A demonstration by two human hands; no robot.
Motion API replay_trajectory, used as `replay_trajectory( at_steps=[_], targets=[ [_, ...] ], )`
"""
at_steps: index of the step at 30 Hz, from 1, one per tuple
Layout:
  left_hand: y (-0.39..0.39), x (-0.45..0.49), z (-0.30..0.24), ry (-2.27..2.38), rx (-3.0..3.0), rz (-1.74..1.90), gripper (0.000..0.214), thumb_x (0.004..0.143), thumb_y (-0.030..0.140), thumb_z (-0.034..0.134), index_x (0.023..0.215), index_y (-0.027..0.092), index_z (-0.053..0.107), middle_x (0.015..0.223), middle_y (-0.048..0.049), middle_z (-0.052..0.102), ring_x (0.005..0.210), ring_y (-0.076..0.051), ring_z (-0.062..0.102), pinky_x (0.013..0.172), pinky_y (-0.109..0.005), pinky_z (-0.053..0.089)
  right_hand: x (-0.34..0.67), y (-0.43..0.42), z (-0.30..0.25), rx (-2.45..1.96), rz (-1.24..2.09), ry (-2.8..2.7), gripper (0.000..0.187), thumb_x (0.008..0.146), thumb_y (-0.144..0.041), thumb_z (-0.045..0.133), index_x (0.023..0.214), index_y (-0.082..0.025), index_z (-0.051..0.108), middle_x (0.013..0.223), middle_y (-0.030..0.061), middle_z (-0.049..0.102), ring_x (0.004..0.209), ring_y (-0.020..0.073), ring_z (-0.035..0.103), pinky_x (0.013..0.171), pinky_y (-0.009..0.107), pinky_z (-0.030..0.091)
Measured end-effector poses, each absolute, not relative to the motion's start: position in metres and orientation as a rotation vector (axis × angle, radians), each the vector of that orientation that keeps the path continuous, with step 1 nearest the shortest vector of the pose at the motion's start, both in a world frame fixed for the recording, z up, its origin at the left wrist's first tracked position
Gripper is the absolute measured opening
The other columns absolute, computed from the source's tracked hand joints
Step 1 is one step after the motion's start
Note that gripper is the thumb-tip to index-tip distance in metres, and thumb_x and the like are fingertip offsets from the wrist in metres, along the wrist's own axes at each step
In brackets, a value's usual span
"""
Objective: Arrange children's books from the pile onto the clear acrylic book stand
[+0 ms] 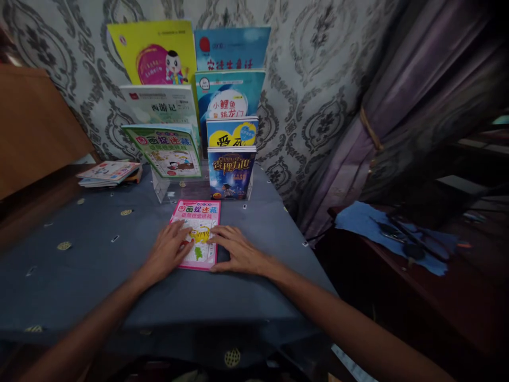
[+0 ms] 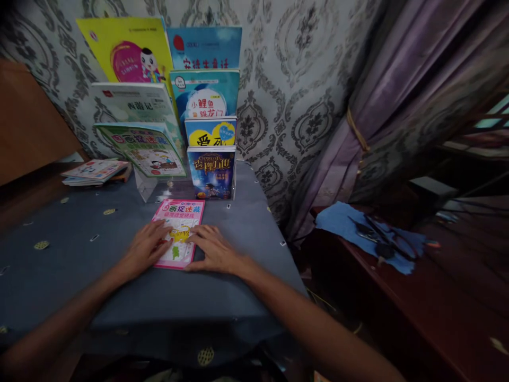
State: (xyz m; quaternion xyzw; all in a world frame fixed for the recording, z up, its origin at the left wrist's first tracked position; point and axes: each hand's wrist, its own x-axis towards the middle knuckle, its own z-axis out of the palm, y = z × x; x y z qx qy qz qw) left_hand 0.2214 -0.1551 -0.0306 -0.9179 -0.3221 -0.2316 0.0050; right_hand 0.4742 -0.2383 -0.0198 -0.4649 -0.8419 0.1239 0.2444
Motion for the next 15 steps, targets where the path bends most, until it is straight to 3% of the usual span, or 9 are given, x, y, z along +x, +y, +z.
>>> replay_trajectory(
  at_steps=[3,10,15],
  targets=[
    [-0.132,0.210,-0.045,-1.206,-2.789,-0.637,0.051,0.098,0.050,0.044,0.135,0.018,0.057,0.143,-0.0189,0.055,0.134,-0.035,0.051,0.104,-0.053,0.047,0.475,-0.239,-0.019,-1.328,0.365,-2.306,0.075,0.077,-0.064,0.075,0.138,-0.025,0.057,0.150,0.0167,0.048,0.143,0.0322,0.040,0.115,0.054,0.032],
    [-0.108,0.214,-0.049,-1.327,-2.771,-0.470,0.055,0.098,0.051,0.042,0.140,0.017,0.052,0.148,-0.0221,0.051,0.138,-0.038,0.047,0.106,-0.057,0.043,0.476,-0.236,-0.017,-1.453,0.520,-2.302,0.090,0.075,-0.073,0.070,0.146,-0.022,0.051,0.160,0.0197,0.036,0.151,0.0351,0.027,0.121,0.059,0.020],
    [-0.102,0.226,-0.034,-1.392,-2.759,-0.432,0.050,0.099,0.047,0.041,0.139,0.018,0.052,0.143,-0.0210,0.055,0.132,-0.037,0.052,0.105,-0.057,0.042,0.473,-0.223,-0.010,-1.533,0.515,-2.266,0.082,0.083,-0.068,0.065,0.149,-0.024,0.048,0.160,0.0182,0.036,0.151,0.0346,0.027,0.122,0.060,0.019]
  ],
)
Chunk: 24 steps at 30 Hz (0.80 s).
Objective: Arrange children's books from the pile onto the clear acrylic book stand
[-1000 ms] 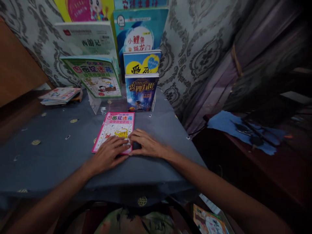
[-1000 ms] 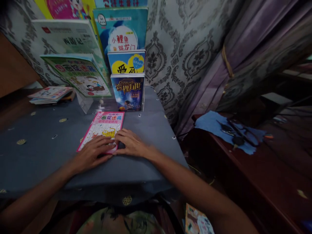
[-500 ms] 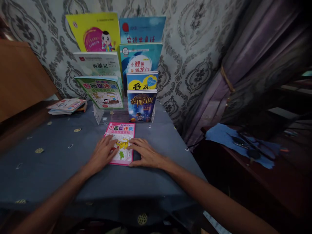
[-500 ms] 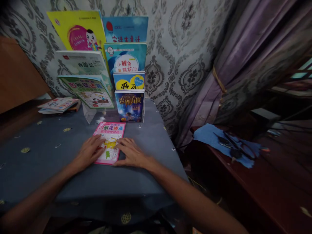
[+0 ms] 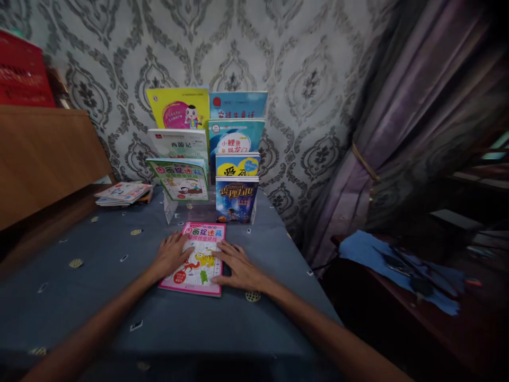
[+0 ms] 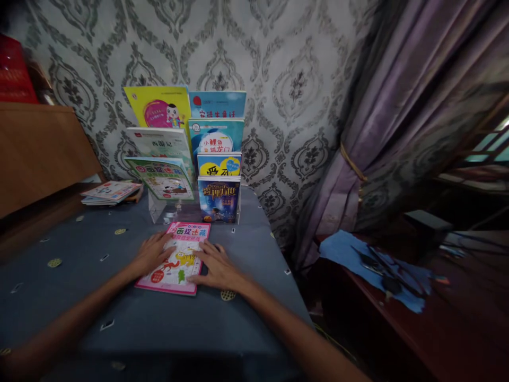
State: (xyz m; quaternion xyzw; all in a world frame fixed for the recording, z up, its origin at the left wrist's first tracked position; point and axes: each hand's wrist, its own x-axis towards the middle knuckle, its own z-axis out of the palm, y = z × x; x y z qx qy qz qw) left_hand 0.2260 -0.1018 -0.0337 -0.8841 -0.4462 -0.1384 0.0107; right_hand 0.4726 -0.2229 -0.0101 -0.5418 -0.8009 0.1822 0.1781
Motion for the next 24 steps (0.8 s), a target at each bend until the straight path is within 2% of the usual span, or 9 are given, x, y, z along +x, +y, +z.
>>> replay_trajectory(
  at_steps=[7,11,15,19,22,24],
  targets=[
    [-0.094,0.238,-0.023,-1.493,-2.800,-0.431,0.046,0.098,0.038,0.044,0.137,0.017,0.054,0.137,-0.0180,0.058,0.125,-0.034,0.056,0.103,-0.051,0.043,0.460,-0.188,-0.009,-1.771,0.382,-2.158,0.071,0.094,-0.056,0.054,0.149,-0.011,0.045,0.159,0.0243,0.034,0.151,0.0336,0.027,0.121,0.058,0.019],
    [-0.087,0.237,-0.033,-1.497,-2.822,-0.628,0.043,0.097,0.035,0.045,0.134,0.018,0.058,0.135,-0.0164,0.060,0.124,-0.033,0.056,0.105,-0.051,0.040,0.454,-0.181,-0.017,-1.793,0.249,-2.120,0.065,0.096,-0.051,0.052,0.148,-0.013,0.045,0.159,0.0231,0.036,0.150,0.0333,0.029,0.119,0.058,0.021],
    [-0.073,0.229,-0.043,-1.482,-2.958,-1.021,0.042,0.091,0.033,0.049,0.127,0.017,0.063,0.128,-0.0141,0.067,0.118,-0.030,0.060,0.105,-0.047,0.042,0.452,-0.185,-0.019,-1.820,0.219,-2.111,0.062,0.096,-0.049,0.052,0.147,-0.014,0.046,0.159,0.0227,0.036,0.150,0.0338,0.029,0.119,0.058,0.022],
    [-0.062,0.224,-0.044,-1.561,-3.075,-1.559,0.042,0.081,0.039,0.060,0.116,0.018,0.069,0.120,-0.0120,0.072,0.112,-0.030,0.064,0.100,-0.042,0.046,0.450,-0.189,-0.017,-1.869,0.226,-2.103,0.063,0.096,-0.048,0.052,0.147,-0.012,0.046,0.159,0.0232,0.036,0.151,0.0347,0.027,0.120,0.057,0.021],
    [-0.061,0.224,-0.041,-1.652,-3.155,-1.923,0.045,0.073,0.043,0.070,0.110,0.017,0.070,0.111,-0.0107,0.074,0.101,-0.028,0.068,0.090,-0.037,0.051,0.451,-0.189,-0.017,-1.864,0.214,-2.109,0.062,0.096,-0.051,0.051,0.147,-0.014,0.048,0.158,0.0219,0.037,0.150,0.0343,0.029,0.120,0.057,0.022],
    [-0.064,0.225,-0.039,-1.778,-3.114,-2.157,0.050,0.068,0.043,0.076,0.111,0.017,0.069,0.113,-0.0115,0.073,0.096,-0.027,0.069,0.083,-0.034,0.053,0.452,-0.189,-0.017,-1.851,0.206,-2.116,0.062,0.096,-0.052,0.051,0.147,-0.016,0.048,0.159,0.0205,0.038,0.150,0.0339,0.030,0.119,0.057,0.023]
  ],
)
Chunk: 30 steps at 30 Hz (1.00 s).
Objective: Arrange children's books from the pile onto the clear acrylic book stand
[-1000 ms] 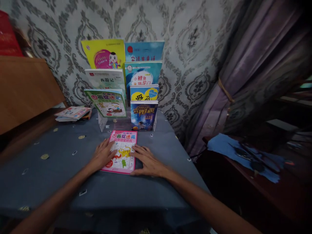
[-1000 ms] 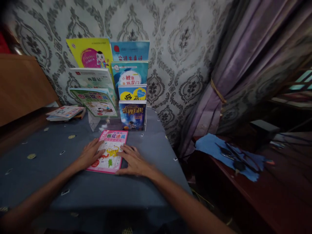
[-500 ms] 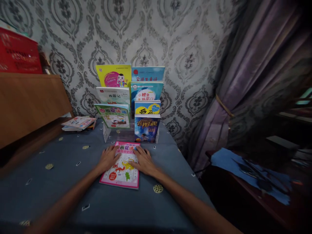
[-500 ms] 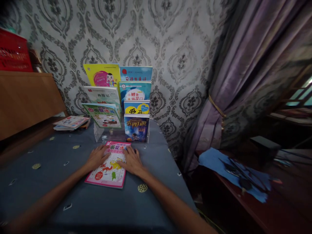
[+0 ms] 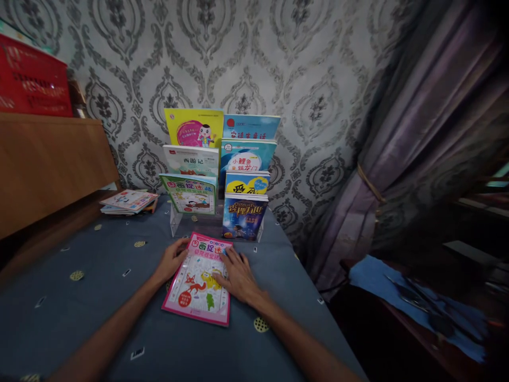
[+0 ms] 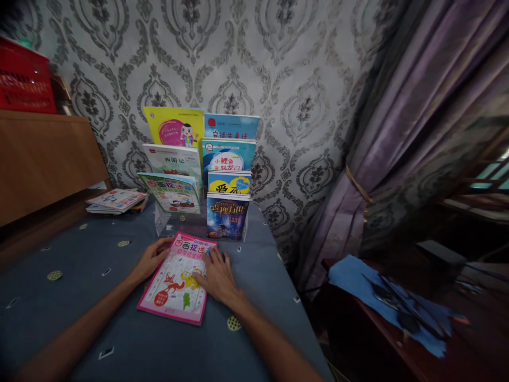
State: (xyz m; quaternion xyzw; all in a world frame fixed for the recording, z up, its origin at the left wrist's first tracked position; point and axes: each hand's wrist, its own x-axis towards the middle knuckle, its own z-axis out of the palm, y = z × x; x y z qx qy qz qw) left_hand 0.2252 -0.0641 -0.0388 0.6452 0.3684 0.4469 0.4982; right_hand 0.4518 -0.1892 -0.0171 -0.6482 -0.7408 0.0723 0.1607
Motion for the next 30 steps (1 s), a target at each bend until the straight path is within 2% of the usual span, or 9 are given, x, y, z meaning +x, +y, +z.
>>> replay_trajectory(
  at_steps=[3,6,8,15,20,23,25,28,30],
  targets=[
    [-0.069,0.227,-0.038,0.901,1.323,1.133,0.059,0.061,0.039,0.084,0.113,0.016,0.067,0.113,-0.0120,0.073,0.097,-0.027,0.070,0.079,-0.032,0.054,0.453,-0.190,-0.015,-1.847,0.218,-2.120,0.063,0.096,-0.052,0.052,0.147,-0.016,0.048,0.158,0.0199,0.039,0.150,0.0337,0.030,0.120,0.056,0.023],
    [-0.073,0.227,-0.037,0.894,1.116,1.024,0.062,0.059,0.034,0.087,0.115,0.015,0.065,0.094,-0.0088,0.076,0.082,-0.026,0.073,0.072,-0.033,0.055,0.453,-0.191,-0.013,-1.852,0.246,-2.115,0.064,0.095,-0.052,0.053,0.147,-0.013,0.048,0.157,0.0217,0.039,0.150,0.0340,0.030,0.120,0.056,0.022],
    [-0.075,0.226,-0.035,0.855,1.021,0.909,0.055,0.062,0.029,0.086,0.111,0.014,0.066,0.086,-0.0082,0.077,0.073,-0.025,0.073,0.069,-0.034,0.057,0.453,-0.191,-0.013,-1.845,0.262,-2.111,0.065,0.095,-0.050,0.055,0.147,-0.013,0.048,0.157,0.0222,0.039,0.150,0.0341,0.029,0.121,0.056,0.021],
    [-0.079,0.224,-0.022,0.770,0.837,0.833,0.030,0.069,0.008,0.080,0.097,0.011,0.069,0.085,-0.0101,0.078,0.076,-0.024,0.076,0.072,-0.030,0.060,0.458,-0.189,-0.024,-1.778,0.275,-2.032,0.066,0.092,-0.046,0.061,0.149,-0.017,0.045,0.160,0.0214,0.033,0.150,0.0348,0.029,0.119,0.056,0.026],
    [-0.081,0.222,-0.020,0.735,0.778,0.861,0.028,0.072,0.005,0.076,0.097,0.013,0.068,0.085,-0.0084,0.078,0.075,-0.023,0.076,0.069,-0.030,0.061,0.466,-0.187,-0.038,-1.658,0.361,-1.784,0.061,0.090,-0.040,0.062,0.146,-0.019,0.048,0.153,0.0172,0.046,0.141,0.0331,0.043,0.115,0.053,0.036],
    [-0.081,0.221,-0.020,0.720,0.750,0.888,0.028,0.072,0.006,0.076,0.098,0.014,0.067,0.084,-0.0079,0.078,0.074,-0.023,0.076,0.066,-0.029,0.060,0.470,-0.183,-0.046,-1.497,0.506,-1.556,0.063,0.086,-0.033,0.063,0.145,-0.022,0.047,0.126,0.0117,0.067,0.112,0.0269,0.064,0.097,0.045,0.052],
    [-0.081,0.220,-0.021,0.719,0.739,0.905,0.030,0.072,0.008,0.077,0.100,0.014,0.067,0.084,-0.0073,0.077,0.074,-0.023,0.076,0.066,-0.029,0.060,0.470,-0.180,-0.048,-1.402,0.675,-1.397,0.068,0.082,-0.034,0.067,0.145,-0.021,0.046,0.100,0.0057,0.072,0.084,0.0210,0.068,0.075,0.036,0.057],
    [-0.082,0.220,-0.019,0.728,0.762,0.927,0.029,0.073,0.013,0.078,0.099,0.015,0.068,0.086,-0.0070,0.077,0.074,-0.022,0.075,0.068,-0.031,0.060,0.466,-0.180,-0.045,-1.269,0.986,-1.277,0.062,0.078,-0.045,0.072,0.132,-0.018,0.055,0.071,-0.0030,0.065,0.054,0.0126,0.056,0.046,0.023,0.045],
    [-0.085,0.220,-0.017,0.739,0.781,0.953,0.026,0.072,0.016,0.079,0.097,0.016,0.069,0.088,-0.0068,0.077,0.075,-0.022,0.075,0.069,-0.031,0.060,0.461,-0.183,-0.039,-1.169,1.155,-1.266,0.052,0.077,-0.053,0.073,0.115,-0.017,0.064,0.069,-0.0028,0.064,0.050,0.0096,0.051,0.040,0.018,0.037]
  ],
)
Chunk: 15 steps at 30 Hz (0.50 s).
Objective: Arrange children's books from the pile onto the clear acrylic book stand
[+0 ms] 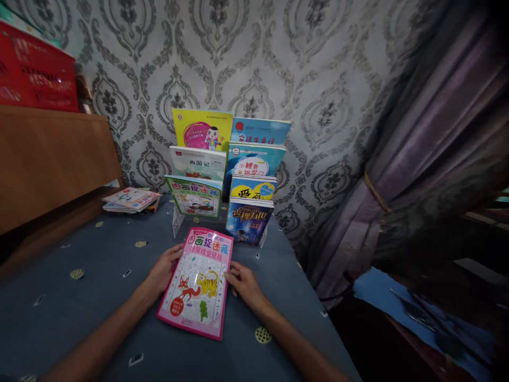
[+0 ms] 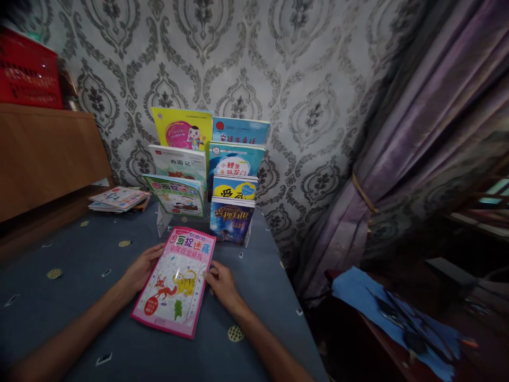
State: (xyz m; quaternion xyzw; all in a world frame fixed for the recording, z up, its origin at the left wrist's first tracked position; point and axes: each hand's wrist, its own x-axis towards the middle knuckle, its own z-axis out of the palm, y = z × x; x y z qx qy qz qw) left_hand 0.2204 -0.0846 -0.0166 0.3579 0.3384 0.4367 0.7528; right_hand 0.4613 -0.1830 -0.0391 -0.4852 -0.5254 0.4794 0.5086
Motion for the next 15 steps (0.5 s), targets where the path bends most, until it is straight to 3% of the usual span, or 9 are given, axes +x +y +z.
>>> replay_trajectory(
  at_steps=[3,8,15],
  targets=[
    [-0.089,0.222,-0.010,0.741,0.805,1.011,0.024,0.072,0.019,0.079,0.094,0.017,0.070,0.088,-0.0054,0.077,0.075,-0.021,0.074,0.071,-0.030,0.058,0.454,-0.191,-0.028,-1.050,1.335,-1.198,0.048,0.075,-0.059,0.075,0.099,-0.018,0.064,0.077,0.0011,0.069,0.057,0.0108,0.059,0.041,0.017,0.039],
    [-0.098,0.227,0.008,0.699,0.846,1.102,0.029,0.068,0.029,0.082,0.091,0.017,0.069,0.082,-0.0009,0.074,0.071,-0.016,0.069,0.069,-0.026,0.054,0.444,-0.197,-0.007,-0.956,1.472,-1.103,0.049,0.075,-0.058,0.076,0.104,-0.022,0.060,0.083,0.0023,0.071,0.067,0.0151,0.069,0.056,0.024,0.055],
    [-0.103,0.225,0.045,0.660,1.034,1.297,0.035,0.070,0.043,0.078,0.093,0.019,0.064,0.082,0.0003,0.072,0.074,-0.017,0.066,0.067,-0.025,0.051,0.437,-0.194,0.029,-0.961,0.876,-1.435,0.038,0.093,-0.054,0.056,0.111,-0.021,0.062,0.097,0.0061,0.071,0.081,0.0191,0.067,0.062,0.028,0.058]
  ],
)
